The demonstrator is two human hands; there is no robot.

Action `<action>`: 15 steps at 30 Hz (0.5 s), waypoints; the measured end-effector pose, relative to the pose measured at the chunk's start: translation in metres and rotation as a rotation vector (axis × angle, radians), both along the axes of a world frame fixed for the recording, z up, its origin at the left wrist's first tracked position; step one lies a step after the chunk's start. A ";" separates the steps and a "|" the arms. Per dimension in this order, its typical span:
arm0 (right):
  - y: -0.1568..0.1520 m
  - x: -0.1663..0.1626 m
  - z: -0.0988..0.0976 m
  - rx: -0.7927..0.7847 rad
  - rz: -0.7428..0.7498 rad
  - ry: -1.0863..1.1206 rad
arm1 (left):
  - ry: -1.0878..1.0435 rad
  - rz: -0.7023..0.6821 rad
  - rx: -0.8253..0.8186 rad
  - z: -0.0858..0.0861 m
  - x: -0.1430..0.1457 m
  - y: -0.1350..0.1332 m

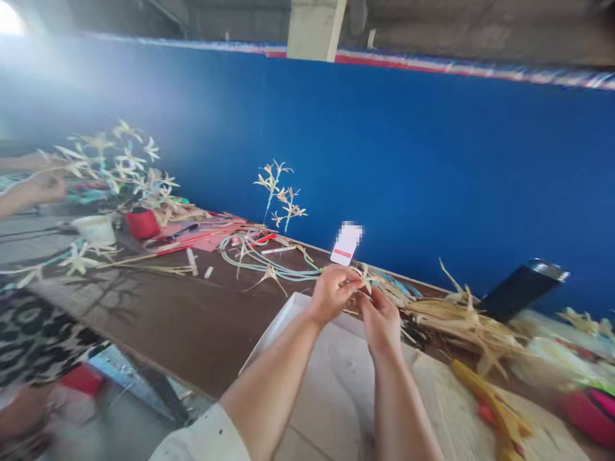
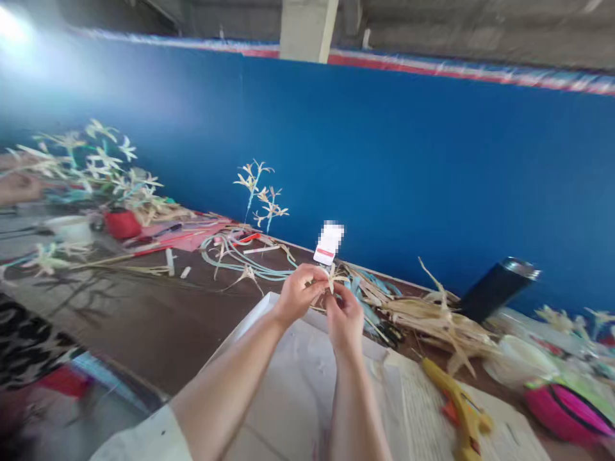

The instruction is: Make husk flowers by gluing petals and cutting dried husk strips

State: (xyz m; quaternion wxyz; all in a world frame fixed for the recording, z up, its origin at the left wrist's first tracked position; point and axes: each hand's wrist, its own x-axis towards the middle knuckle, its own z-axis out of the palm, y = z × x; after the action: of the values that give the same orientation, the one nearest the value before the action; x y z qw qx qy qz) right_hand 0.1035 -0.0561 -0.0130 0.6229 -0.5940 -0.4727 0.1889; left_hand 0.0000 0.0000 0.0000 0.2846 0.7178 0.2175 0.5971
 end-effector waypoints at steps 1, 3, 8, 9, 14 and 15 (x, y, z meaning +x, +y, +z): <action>0.000 0.000 0.001 -0.023 -0.004 -0.019 | -0.009 -0.002 -0.009 0.000 0.000 0.000; 0.000 -0.001 0.002 -0.054 -0.015 -0.039 | -0.028 -0.011 -0.025 0.000 0.001 0.001; 0.000 -0.002 0.002 -0.047 -0.064 0.009 | -0.080 -0.065 -0.050 -0.002 0.004 0.002; 0.000 -0.002 0.002 -0.039 -0.083 0.012 | -0.084 -0.075 -0.053 -0.003 0.005 0.002; -0.002 -0.002 0.006 -0.036 -0.156 -0.026 | -0.067 -0.091 -0.064 -0.005 0.008 0.002; -0.003 -0.002 0.007 -0.036 -0.162 -0.032 | -0.062 -0.093 -0.064 -0.004 0.008 0.001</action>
State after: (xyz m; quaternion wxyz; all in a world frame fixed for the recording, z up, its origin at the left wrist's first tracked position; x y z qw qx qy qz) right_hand 0.1012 -0.0587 -0.0063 0.6179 -0.6442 -0.4295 0.1370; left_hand 0.0080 0.0014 -0.0044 0.3413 0.6987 0.1940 0.5981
